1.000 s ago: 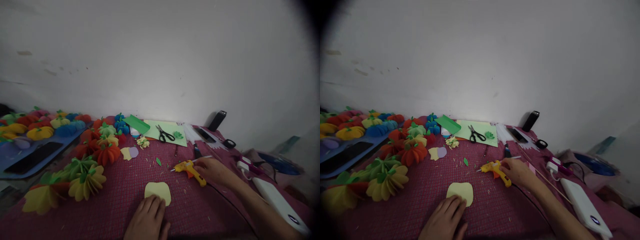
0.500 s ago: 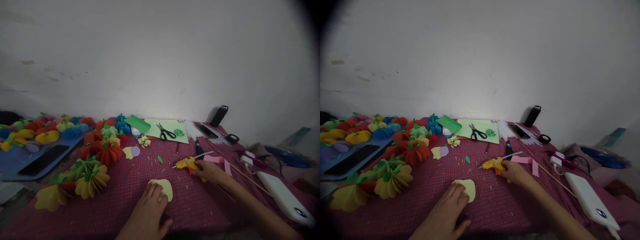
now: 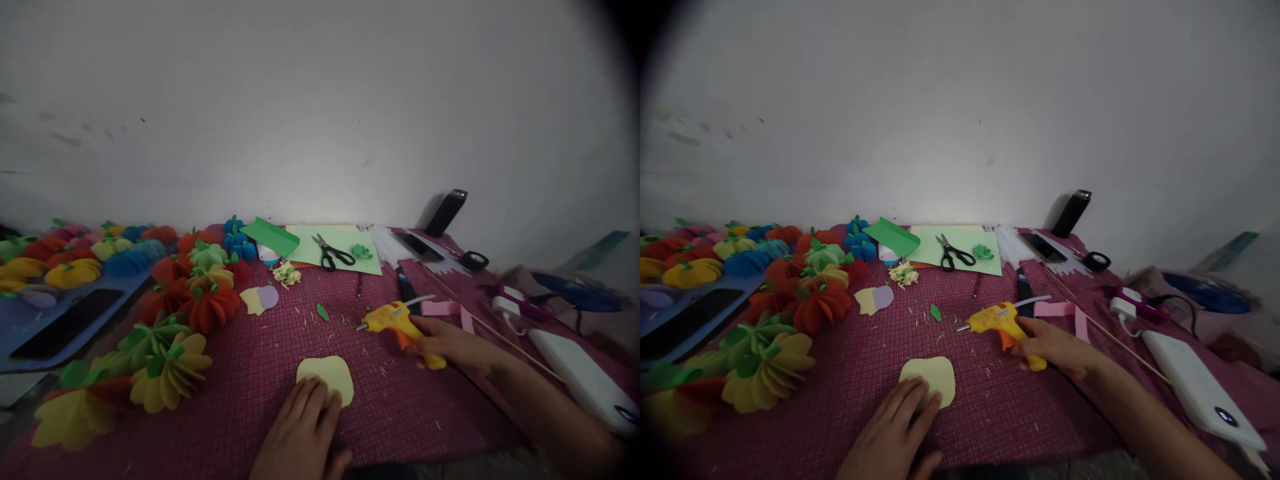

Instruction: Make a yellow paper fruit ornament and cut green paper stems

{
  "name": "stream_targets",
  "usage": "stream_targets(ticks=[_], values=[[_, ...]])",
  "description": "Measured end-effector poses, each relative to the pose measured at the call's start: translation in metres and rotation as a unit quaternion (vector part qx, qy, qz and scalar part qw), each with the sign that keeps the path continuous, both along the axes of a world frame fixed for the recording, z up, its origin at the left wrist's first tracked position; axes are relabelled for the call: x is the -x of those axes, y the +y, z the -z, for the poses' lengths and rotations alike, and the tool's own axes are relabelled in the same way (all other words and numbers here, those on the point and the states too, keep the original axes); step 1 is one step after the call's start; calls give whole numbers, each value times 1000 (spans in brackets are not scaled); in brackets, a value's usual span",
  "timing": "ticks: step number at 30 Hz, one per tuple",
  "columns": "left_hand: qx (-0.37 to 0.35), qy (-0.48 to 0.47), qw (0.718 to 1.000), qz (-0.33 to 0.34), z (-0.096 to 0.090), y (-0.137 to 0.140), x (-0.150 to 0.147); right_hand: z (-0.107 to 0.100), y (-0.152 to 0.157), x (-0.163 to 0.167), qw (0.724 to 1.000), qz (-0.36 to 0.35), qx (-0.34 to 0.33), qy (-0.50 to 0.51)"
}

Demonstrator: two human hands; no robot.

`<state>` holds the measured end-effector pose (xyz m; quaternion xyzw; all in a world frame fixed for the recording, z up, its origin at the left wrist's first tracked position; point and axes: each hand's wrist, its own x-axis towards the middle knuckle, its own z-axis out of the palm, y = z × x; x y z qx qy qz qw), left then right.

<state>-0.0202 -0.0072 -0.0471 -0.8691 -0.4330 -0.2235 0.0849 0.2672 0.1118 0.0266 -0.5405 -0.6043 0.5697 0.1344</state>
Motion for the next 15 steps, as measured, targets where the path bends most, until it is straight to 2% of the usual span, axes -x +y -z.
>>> stream_targets(ticks=[4,9,13,15], values=[[-38,8,999,16,2,2,0,-7,-7,4,995,16,49,84],[-49,-3,999,22,3,1,2,-9,-14,10,985,40,101,133],[-52,0,998,29,4,1,2,-17,-20,19,987,14,100,126],[-46,4,998,33,5,1,2,-20,-22,24,993,5,88,83]])
